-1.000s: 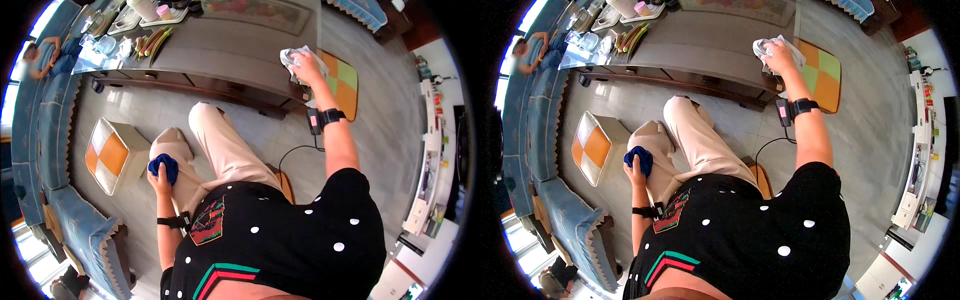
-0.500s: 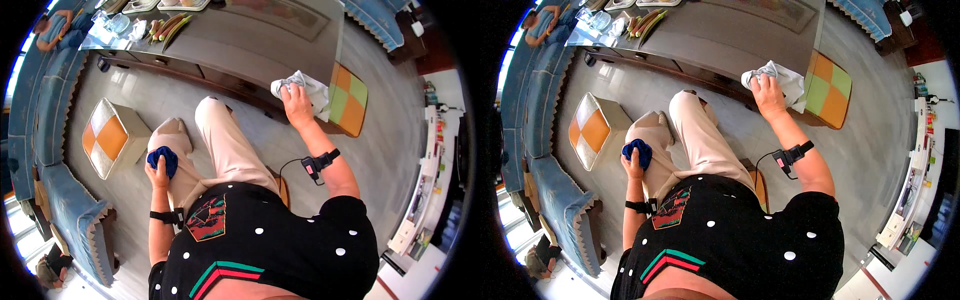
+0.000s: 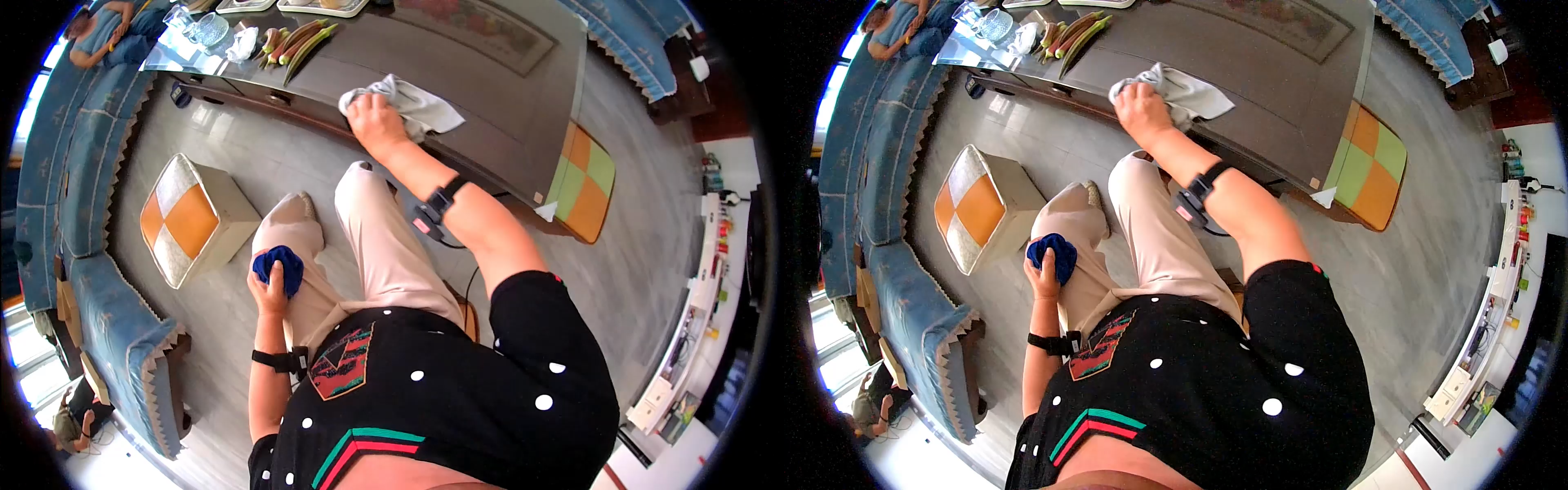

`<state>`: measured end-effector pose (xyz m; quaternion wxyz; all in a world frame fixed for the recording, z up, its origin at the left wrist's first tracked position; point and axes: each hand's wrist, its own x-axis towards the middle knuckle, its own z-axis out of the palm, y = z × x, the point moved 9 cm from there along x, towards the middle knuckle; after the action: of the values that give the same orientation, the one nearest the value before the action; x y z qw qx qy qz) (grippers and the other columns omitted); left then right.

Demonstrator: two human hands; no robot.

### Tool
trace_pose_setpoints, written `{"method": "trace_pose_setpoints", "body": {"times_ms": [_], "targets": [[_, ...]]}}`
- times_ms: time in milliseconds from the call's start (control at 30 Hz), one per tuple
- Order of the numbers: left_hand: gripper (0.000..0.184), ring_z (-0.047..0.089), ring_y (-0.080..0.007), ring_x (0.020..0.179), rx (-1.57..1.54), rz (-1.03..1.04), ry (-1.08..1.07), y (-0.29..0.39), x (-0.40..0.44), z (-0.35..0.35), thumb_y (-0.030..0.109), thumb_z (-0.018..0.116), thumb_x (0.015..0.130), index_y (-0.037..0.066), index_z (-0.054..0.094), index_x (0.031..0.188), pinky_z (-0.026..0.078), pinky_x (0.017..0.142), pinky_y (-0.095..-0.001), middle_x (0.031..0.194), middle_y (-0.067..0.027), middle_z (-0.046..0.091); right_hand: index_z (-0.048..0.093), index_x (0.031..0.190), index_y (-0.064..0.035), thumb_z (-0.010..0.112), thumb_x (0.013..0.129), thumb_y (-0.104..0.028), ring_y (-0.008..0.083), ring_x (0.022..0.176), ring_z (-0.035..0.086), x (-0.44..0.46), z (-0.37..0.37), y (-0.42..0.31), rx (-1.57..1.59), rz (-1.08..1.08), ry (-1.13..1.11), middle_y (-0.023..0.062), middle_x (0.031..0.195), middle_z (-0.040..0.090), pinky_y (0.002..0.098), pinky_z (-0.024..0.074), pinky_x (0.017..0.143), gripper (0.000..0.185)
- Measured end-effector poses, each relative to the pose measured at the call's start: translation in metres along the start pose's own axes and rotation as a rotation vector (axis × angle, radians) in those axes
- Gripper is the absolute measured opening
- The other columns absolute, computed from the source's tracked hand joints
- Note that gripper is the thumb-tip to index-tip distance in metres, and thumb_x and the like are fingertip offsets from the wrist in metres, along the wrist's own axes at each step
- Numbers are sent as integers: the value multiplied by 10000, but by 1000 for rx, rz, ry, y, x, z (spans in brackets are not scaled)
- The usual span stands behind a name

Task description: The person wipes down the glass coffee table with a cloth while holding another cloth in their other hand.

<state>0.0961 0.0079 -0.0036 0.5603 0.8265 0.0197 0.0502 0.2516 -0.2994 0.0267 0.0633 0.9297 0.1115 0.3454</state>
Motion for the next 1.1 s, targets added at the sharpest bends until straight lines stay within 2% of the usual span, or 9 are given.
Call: {"method": "trace_pose_setpoints", "body": {"times_ms": [300,367,400,633,700,833,900,1000,1100], "targets": [[339,577,-186,867,-10,-5,2,0,-1,3,227,636,792,-36,589,1001,450,843,-329,915,-105,629,600,796,-84,565,744,-150,232,752,562,52,36,-28,61,25,22,90,816,566,306,527,528,91],[316,584,-187,862,25,-3,-16,4,-1,7,207,636,800,-37,594,996,455,837,-326,908,-106,634,644,872,-83,541,796,-167,265,791,578,52,42,-30,109,18,-52,122,885,600,338,539,577,153],[301,585,-185,854,2,25,-16,2,-1,7,194,634,807,-37,598,997,458,832,-321,899,-99,635,635,888,-85,543,790,-153,252,786,587,49,37,-29,105,-20,-9,112,883,597,332,549,568,150],[301,579,-169,865,-12,15,8,6,-7,9,195,632,806,-27,599,1005,456,833,-315,909,-93,633,561,846,-103,572,755,-110,224,791,581,-48,-32,36,42,-42,-87,71,832,535,288,551,530,93],[299,581,-174,866,22,28,8,5,-4,8,197,626,808,-29,600,1002,455,836,-315,908,-95,631,554,873,-102,580,747,-93,229,799,579,-87,-51,64,-34,-15,-188,69,844,528,294,554,544,129],[311,584,-182,859,-16,34,16,-5,-1,7,214,627,801,-28,601,994,454,832,-315,896,-95,628,548,983,-83,584,742,-66,237,834,565,-138,-93,104,-65,71,-246,71,882,511,299,557,594,244],[312,584,-178,854,25,38,0,-4,3,12,214,629,796,-24,602,996,455,829,-313,890,-93,629,544,992,-77,583,746,-69,242,832,560,-145,-101,112,-77,69,-222,75,878,505,303,555,595,249],[308,583,-173,851,57,43,22,5,2,8,209,631,792,-21,602,995,456,826,-309,883,-90,628,541,905,-68,591,753,-71,241,813,557,-137,-97,108,-108,97,-266,81,854,519,291,544,598,160],[307,576,-167,872,-47,-62,-59,-6,-1,10,203,635,810,-18,600,1019,466,831,-317,937,-74,628,533,880,-71,582,755,-72,252,827,558,-113,-88,95,-38,79,-264,89,866,524,313,546,623,135]]}}
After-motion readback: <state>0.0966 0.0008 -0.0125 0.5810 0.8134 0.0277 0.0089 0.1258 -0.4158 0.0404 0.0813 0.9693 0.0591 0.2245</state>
